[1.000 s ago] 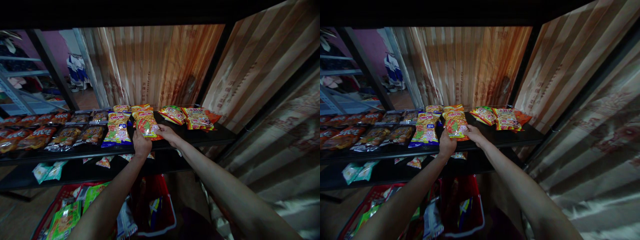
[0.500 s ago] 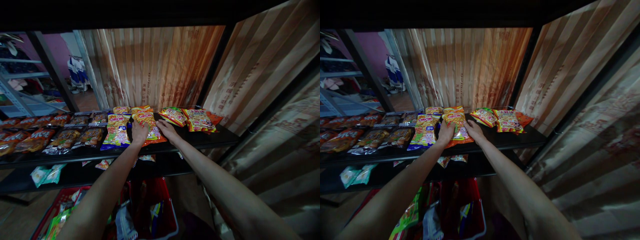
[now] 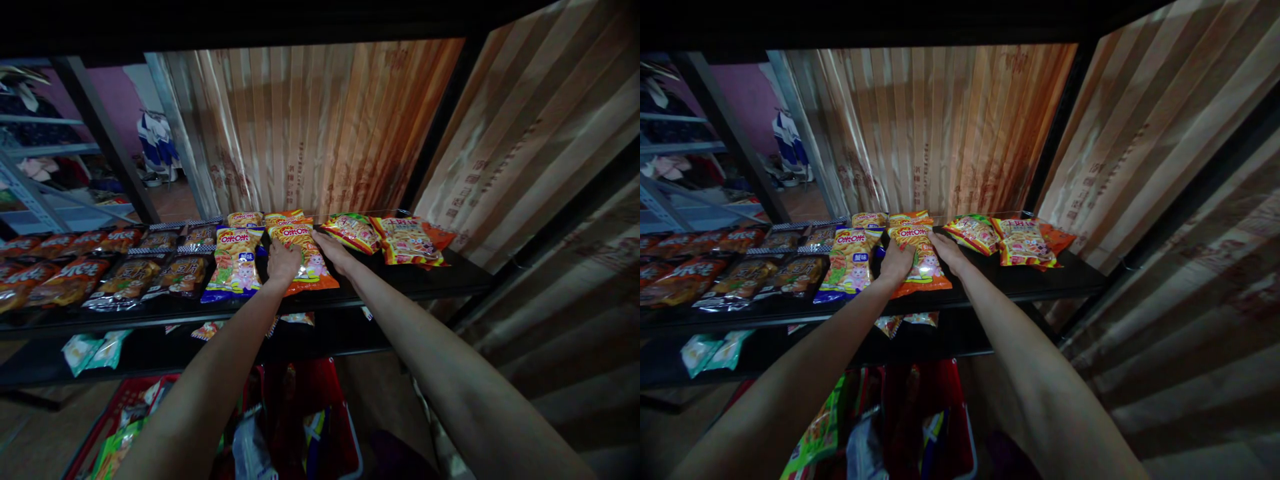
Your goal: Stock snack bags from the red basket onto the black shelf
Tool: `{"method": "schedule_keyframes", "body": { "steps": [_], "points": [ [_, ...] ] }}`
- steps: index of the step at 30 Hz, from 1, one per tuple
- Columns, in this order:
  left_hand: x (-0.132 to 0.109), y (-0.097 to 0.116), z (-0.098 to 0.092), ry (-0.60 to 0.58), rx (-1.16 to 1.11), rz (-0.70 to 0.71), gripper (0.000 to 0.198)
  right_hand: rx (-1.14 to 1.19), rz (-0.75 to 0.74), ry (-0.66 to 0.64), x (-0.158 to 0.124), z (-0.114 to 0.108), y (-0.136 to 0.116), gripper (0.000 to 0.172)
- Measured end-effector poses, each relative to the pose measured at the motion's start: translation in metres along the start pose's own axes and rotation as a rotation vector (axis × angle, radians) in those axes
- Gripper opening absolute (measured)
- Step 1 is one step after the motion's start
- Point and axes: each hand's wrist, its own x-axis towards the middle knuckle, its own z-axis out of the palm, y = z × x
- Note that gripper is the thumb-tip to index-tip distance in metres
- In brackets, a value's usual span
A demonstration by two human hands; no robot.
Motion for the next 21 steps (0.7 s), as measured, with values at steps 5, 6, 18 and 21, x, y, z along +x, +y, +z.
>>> {"method": "schedule_keyframes", "body": {
  "steps": [5, 6, 18, 21],
  "points": [
    [0.001, 0.000, 0.000, -0.001, 0.013, -0.026, 0.071, 0.018, 0.008, -0.037, -0.005, 0.003, -0.005, 0.048],
    [0.000, 0.000, -0.001, 0.008, 0.014, -0.017, 0.070, 0.001, -0.004, -0.023, -0.005, 0.004, -0.006, 0.049],
    [-0.095, -0.009, -0.037, -0.079, 0.263, 0.451, 0.047, -0.212, -0.110, 0.318, -0.040, -0.021, -0.003, 0.040],
    [-0.137, -0.014, -0.070, -0.501, 0.370, 0.672, 0.039, -0.206, -0.161, 0.343, -0.066, -0.030, -0.007, 0.038]
  ]
}}
